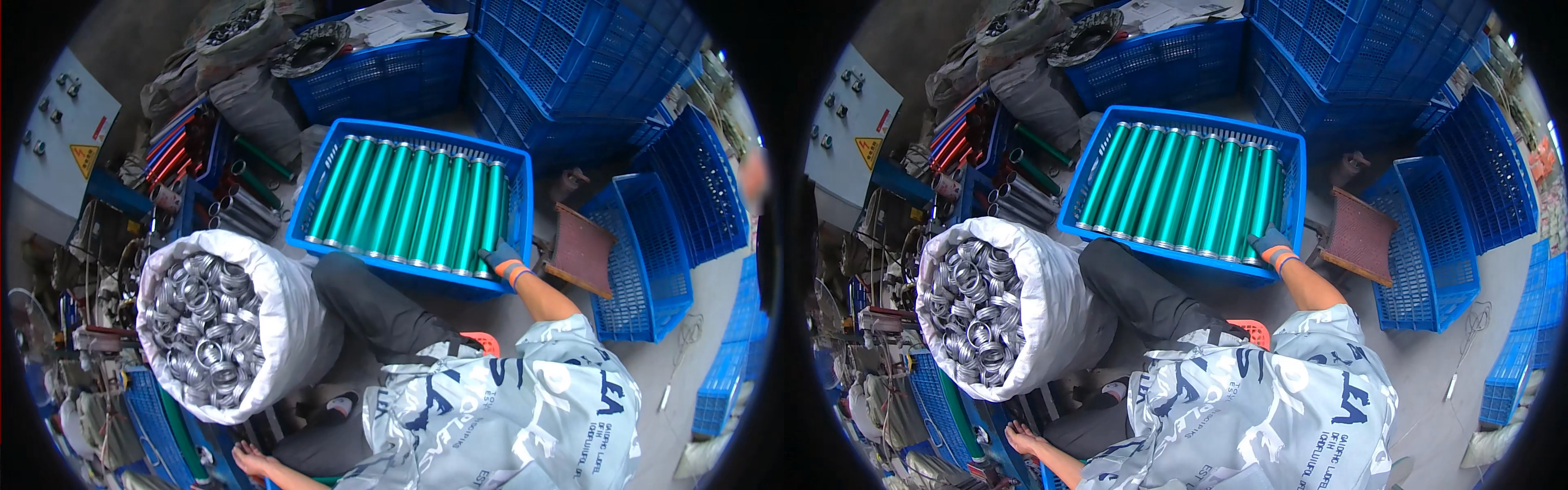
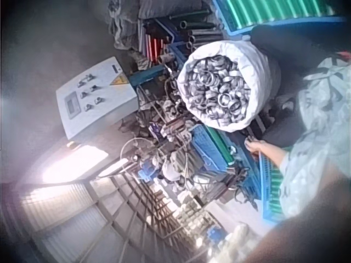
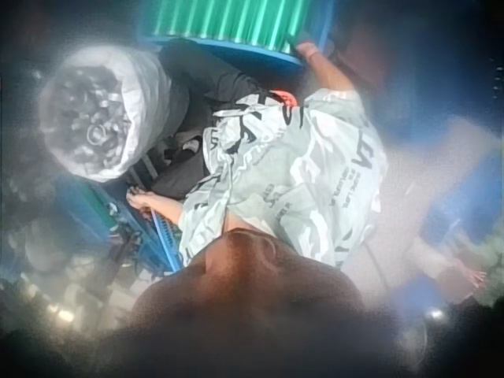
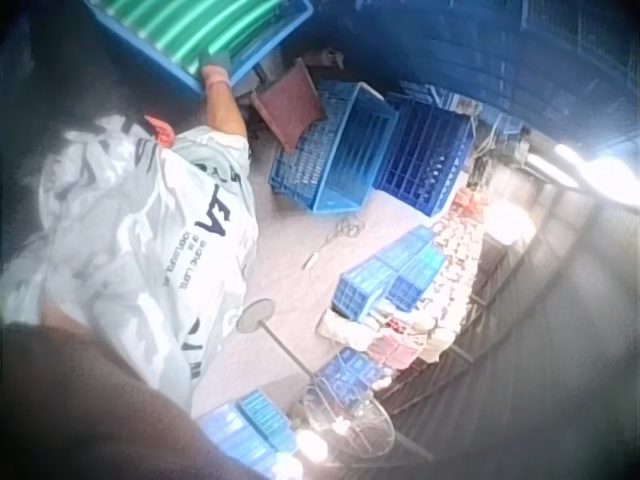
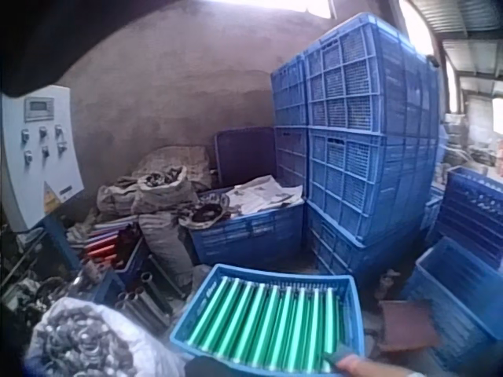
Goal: The recorder is assembling metal rings onto the ends of green tubes using a pneumatic press.
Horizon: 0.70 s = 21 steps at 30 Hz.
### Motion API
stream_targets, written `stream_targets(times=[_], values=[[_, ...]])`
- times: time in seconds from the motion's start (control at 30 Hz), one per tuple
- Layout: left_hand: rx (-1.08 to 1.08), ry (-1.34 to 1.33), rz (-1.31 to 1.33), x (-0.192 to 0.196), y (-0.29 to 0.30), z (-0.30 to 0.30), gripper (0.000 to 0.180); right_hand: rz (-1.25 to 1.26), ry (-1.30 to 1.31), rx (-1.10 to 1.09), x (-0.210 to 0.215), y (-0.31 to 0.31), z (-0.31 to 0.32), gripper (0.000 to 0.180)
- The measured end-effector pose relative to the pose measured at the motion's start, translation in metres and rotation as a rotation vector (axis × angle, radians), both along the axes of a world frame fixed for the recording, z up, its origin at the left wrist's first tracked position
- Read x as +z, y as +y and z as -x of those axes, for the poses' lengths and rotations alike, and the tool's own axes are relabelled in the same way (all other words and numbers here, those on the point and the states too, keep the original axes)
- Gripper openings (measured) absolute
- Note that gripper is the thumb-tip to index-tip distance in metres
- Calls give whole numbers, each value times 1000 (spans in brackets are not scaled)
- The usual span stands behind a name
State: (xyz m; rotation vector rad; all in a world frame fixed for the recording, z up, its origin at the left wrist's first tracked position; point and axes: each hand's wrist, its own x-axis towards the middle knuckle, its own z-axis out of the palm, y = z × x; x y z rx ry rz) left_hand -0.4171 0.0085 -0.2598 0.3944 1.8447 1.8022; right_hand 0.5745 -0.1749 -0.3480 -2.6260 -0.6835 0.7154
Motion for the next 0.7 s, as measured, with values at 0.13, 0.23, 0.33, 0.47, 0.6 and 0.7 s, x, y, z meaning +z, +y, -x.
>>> stream_targets(times=[0.13,0.23,0.33,0.47,0.6,0.7], values=[[29,139,9,-5,-21,9,50,108,-181,-131,16,23,43,97],[122,444,77,-10,-60,40,49,-21,-476,100,34,66,74,108],[249,937,407,-41,-149,50,63,-369,-492,272,46,126,116,98],[284,869,825,-127,-228,11,77,-799,-339,310,81,191,136,85],[200,608,1286,-170,-350,-51,91,-1133,159,588,198,262,263,69],[173,529,1212,-178,-360,-100,87,-1261,178,911,279,284,344,65]])
